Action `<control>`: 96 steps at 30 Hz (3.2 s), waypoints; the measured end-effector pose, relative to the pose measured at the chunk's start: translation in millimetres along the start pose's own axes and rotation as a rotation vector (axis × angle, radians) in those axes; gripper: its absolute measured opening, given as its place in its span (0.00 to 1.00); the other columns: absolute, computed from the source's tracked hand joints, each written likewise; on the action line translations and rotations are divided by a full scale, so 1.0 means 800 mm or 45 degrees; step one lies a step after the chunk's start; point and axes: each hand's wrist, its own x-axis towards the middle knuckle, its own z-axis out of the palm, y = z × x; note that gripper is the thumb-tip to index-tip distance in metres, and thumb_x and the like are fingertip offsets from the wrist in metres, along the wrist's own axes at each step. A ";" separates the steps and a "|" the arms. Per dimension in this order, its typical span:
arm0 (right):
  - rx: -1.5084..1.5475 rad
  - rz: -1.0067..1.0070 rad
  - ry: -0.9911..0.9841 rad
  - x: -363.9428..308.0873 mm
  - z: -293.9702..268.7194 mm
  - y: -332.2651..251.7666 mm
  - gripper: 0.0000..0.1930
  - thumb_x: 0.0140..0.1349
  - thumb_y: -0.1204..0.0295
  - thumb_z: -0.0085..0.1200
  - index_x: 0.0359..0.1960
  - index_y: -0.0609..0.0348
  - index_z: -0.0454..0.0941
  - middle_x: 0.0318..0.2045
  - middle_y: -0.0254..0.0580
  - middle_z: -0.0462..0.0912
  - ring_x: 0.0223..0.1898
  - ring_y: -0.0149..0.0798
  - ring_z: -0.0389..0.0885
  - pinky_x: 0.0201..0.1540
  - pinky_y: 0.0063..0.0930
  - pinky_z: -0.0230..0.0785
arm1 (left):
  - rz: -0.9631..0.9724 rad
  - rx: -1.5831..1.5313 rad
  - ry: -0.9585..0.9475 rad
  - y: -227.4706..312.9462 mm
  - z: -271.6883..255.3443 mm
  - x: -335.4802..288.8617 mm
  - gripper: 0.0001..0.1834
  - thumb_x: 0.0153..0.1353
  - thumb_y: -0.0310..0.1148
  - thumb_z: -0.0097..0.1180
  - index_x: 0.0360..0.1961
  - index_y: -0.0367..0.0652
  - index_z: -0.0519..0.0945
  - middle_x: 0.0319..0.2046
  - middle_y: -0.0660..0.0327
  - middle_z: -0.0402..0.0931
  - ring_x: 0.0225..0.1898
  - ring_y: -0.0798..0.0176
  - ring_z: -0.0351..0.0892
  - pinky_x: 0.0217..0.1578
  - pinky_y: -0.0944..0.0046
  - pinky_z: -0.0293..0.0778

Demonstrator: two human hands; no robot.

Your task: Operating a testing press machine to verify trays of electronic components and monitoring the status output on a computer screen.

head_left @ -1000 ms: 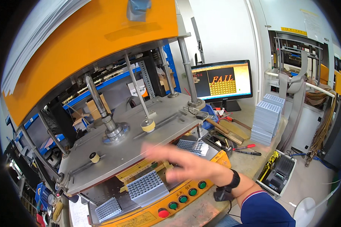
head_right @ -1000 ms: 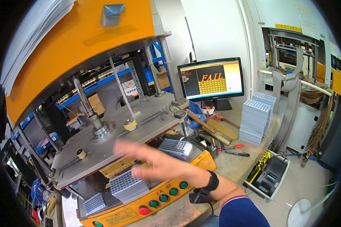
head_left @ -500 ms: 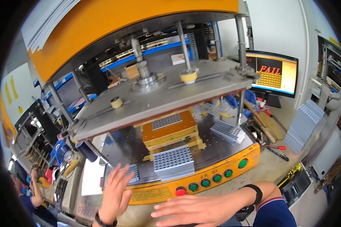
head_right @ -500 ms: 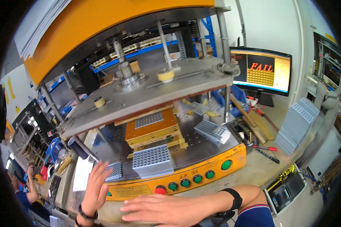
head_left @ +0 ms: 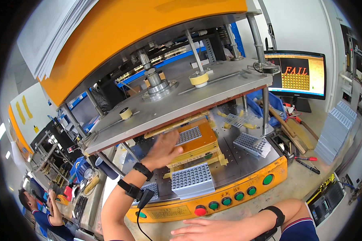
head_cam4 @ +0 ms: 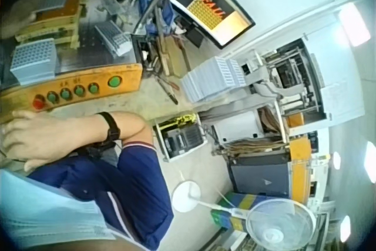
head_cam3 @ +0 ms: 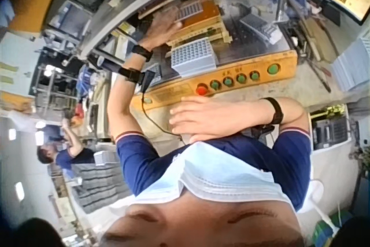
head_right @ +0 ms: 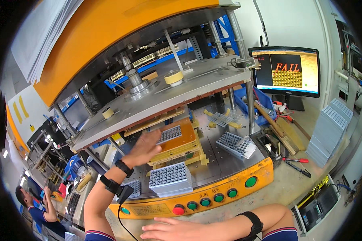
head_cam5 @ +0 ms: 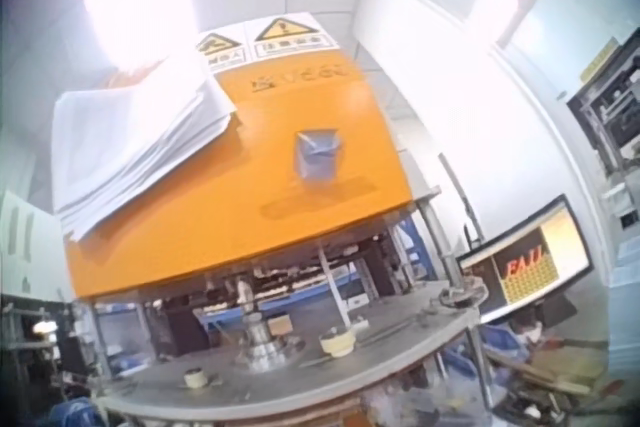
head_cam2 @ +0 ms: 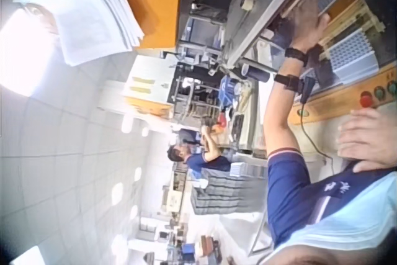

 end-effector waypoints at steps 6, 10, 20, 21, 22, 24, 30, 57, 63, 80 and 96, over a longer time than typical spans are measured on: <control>0.044 0.004 0.039 -0.003 0.002 0.010 0.20 0.71 0.59 0.49 0.56 0.60 0.75 0.58 0.51 0.75 0.66 0.51 0.67 0.69 0.48 0.55 | 0.054 -0.015 -0.012 0.001 -0.020 0.009 0.42 0.75 0.58 0.28 0.75 0.33 0.50 0.76 0.44 0.48 0.78 0.51 0.42 0.76 0.51 0.36; -0.012 0.010 0.072 -0.005 -0.002 0.010 0.20 0.71 0.59 0.49 0.55 0.59 0.76 0.57 0.51 0.75 0.66 0.51 0.67 0.69 0.49 0.54 | 0.113 0.010 -0.124 -0.003 -0.007 0.010 0.41 0.75 0.57 0.30 0.75 0.33 0.50 0.75 0.43 0.48 0.78 0.51 0.43 0.76 0.53 0.36; -0.008 0.066 0.013 -0.006 -0.007 0.012 0.18 0.69 0.60 0.49 0.55 0.57 0.76 0.57 0.49 0.75 0.66 0.50 0.68 0.69 0.51 0.55 | 0.169 0.029 -0.087 -0.009 0.009 0.012 0.40 0.75 0.53 0.36 0.74 0.30 0.50 0.75 0.40 0.47 0.77 0.48 0.44 0.76 0.52 0.38; -0.006 0.069 0.003 -0.005 -0.008 0.012 0.18 0.69 0.61 0.49 0.55 0.57 0.76 0.57 0.49 0.75 0.66 0.49 0.68 0.69 0.51 0.55 | 0.167 0.033 -0.088 -0.008 0.005 0.011 0.40 0.75 0.53 0.36 0.74 0.30 0.50 0.75 0.40 0.47 0.77 0.48 0.44 0.76 0.52 0.38; -0.005 0.065 0.004 -0.003 -0.007 0.011 0.18 0.69 0.61 0.49 0.55 0.57 0.76 0.57 0.49 0.75 0.66 0.49 0.68 0.69 0.51 0.55 | 0.154 0.022 -0.077 -0.007 -0.001 0.010 0.41 0.75 0.54 0.35 0.74 0.30 0.49 0.75 0.41 0.46 0.78 0.48 0.43 0.76 0.53 0.38; -0.013 0.081 0.034 -0.005 -0.007 0.010 0.18 0.69 0.62 0.49 0.55 0.57 0.76 0.57 0.49 0.75 0.65 0.49 0.68 0.69 0.50 0.55 | 0.052 -0.037 -0.014 -0.001 -0.013 0.014 0.41 0.75 0.56 0.33 0.74 0.30 0.49 0.75 0.41 0.46 0.78 0.49 0.42 0.76 0.54 0.38; -0.042 0.066 0.064 -0.007 -0.007 0.009 0.17 0.68 0.63 0.48 0.54 0.57 0.76 0.56 0.47 0.76 0.64 0.49 0.69 0.68 0.48 0.57 | 0.098 -0.121 -0.125 -0.008 -0.014 0.016 0.44 0.75 0.59 0.28 0.75 0.31 0.47 0.77 0.42 0.42 0.79 0.48 0.37 0.76 0.52 0.35; -0.064 0.022 -0.023 -0.010 -0.011 -0.005 0.18 0.65 0.60 0.52 0.50 0.58 0.77 0.52 0.45 0.79 0.59 0.47 0.73 0.64 0.43 0.62 | 0.068 -0.190 -0.006 0.008 -0.034 -0.002 0.37 0.76 0.55 0.30 0.76 0.41 0.51 0.77 0.50 0.48 0.79 0.52 0.42 0.75 0.45 0.31; 0.004 0.054 -0.232 -0.008 -0.026 -0.017 0.20 0.65 0.59 0.54 0.53 0.59 0.76 0.52 0.46 0.79 0.57 0.46 0.74 0.65 0.44 0.61 | -0.028 -0.481 0.531 0.067 -0.048 -0.181 0.17 0.71 0.36 0.51 0.55 0.39 0.79 0.59 0.50 0.77 0.63 0.49 0.73 0.64 0.54 0.65; 0.107 0.096 -0.541 -0.006 -0.017 -0.023 0.22 0.71 0.56 0.48 0.57 0.59 0.74 0.52 0.47 0.80 0.55 0.46 0.77 0.61 0.41 0.65 | -0.984 -0.089 0.862 0.158 0.155 -0.376 0.18 0.56 0.33 0.61 0.46 0.36 0.73 0.69 0.33 0.58 0.66 0.33 0.58 0.66 0.40 0.51; 0.216 0.129 -0.546 -0.007 -0.013 -0.002 0.21 0.72 0.56 0.47 0.54 0.61 0.75 0.46 0.52 0.81 0.51 0.54 0.78 0.55 0.43 0.69 | -0.744 -0.189 0.846 0.150 0.171 -0.384 0.12 0.68 0.36 0.54 0.28 0.41 0.79 0.26 0.54 0.76 0.29 0.50 0.73 0.33 0.52 0.69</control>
